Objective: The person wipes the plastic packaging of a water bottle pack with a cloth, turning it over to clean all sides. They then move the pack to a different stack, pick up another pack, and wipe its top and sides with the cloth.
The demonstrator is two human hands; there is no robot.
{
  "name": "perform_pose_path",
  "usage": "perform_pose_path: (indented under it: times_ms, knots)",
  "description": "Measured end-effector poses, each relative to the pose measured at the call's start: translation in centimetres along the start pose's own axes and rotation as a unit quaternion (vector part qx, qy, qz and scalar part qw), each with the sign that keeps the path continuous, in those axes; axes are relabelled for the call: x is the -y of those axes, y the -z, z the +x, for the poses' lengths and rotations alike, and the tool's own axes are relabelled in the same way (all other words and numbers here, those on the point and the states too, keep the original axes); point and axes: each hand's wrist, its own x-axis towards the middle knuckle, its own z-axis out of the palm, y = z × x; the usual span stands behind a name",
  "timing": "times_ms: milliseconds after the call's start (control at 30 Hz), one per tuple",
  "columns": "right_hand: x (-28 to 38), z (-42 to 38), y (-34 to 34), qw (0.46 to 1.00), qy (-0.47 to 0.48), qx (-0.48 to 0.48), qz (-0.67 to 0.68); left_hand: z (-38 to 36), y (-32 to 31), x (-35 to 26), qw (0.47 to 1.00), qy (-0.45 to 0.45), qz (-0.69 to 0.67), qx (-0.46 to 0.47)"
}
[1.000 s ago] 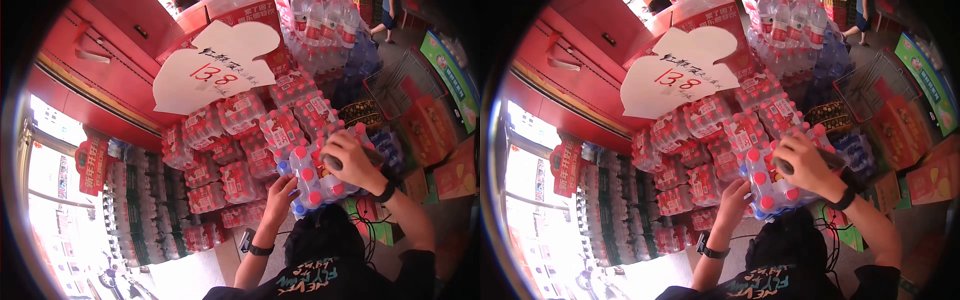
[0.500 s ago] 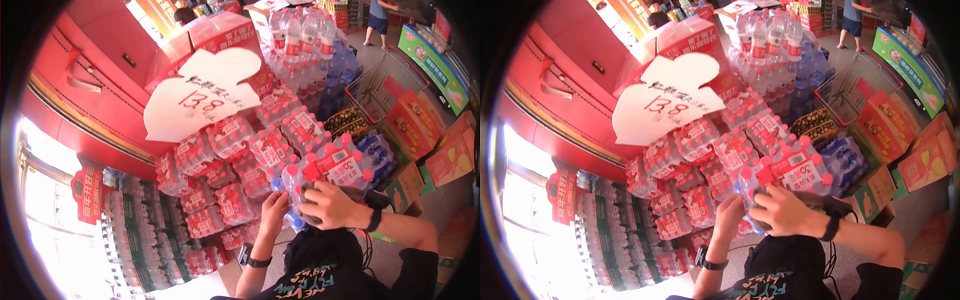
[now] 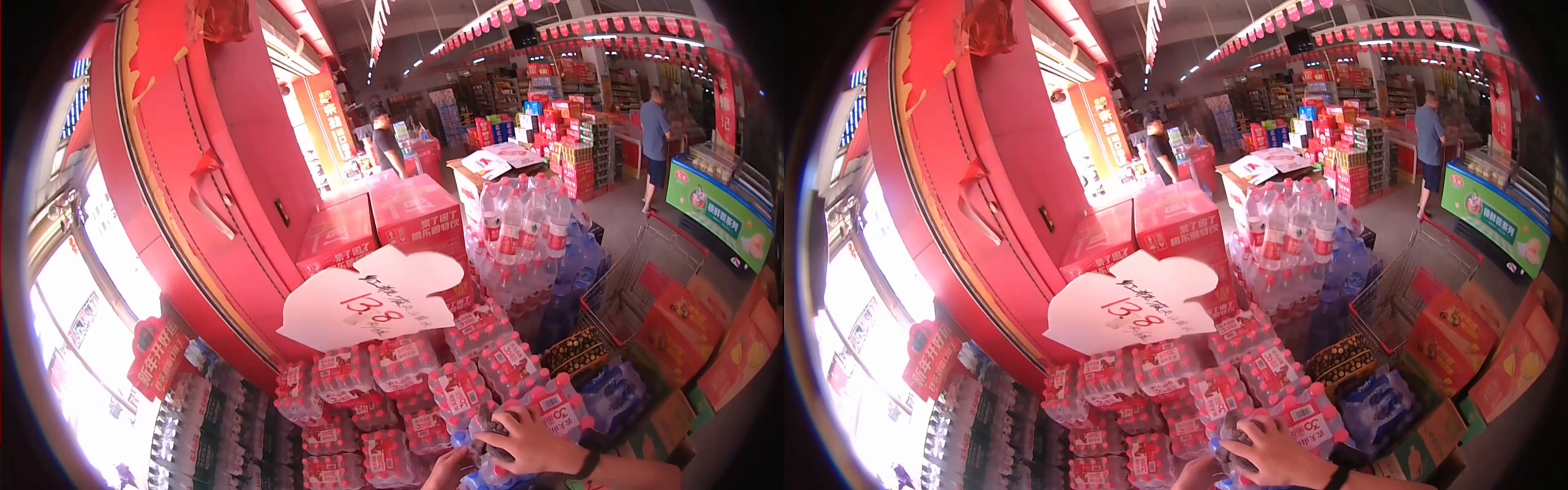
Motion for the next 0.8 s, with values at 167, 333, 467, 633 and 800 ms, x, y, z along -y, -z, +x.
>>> perform_pose_path:
  times_ms: [167, 333, 467, 633, 800]
  knots:
    - [-0.6, -0.5, 2.6, 0.997, 0.013, 0.070, 0.026, -1.4, -1.8, -0.3, 1.000, -0.015, -0.019, -0.006]
    - [1.5, -2.6, 1.7, 1.000, -0.009, 0.003, -0.009, -0.2, 0.7, 1.5, 0.997, -0.017, -0.049, 0.049]
    - [2.6, -3.3, 2.6, 0.998, -0.038, -0.016, -0.044, 0.2, 0.2, 1.7, 0.997, -0.038, -0.057, 0.046]
    - [1.1, -4.0, 4.3, 0.997, -0.018, 0.021, -0.075, 1.1, 1.1, 2.0, 0.995, -0.033, -0.061, 0.070]
    - [-1.4, -1.5, 3.5, 0.995, -0.022, 0.017, -0.097, 1.0, 0.2, 2.0, 0.996, -0.036, -0.062, 0.048]
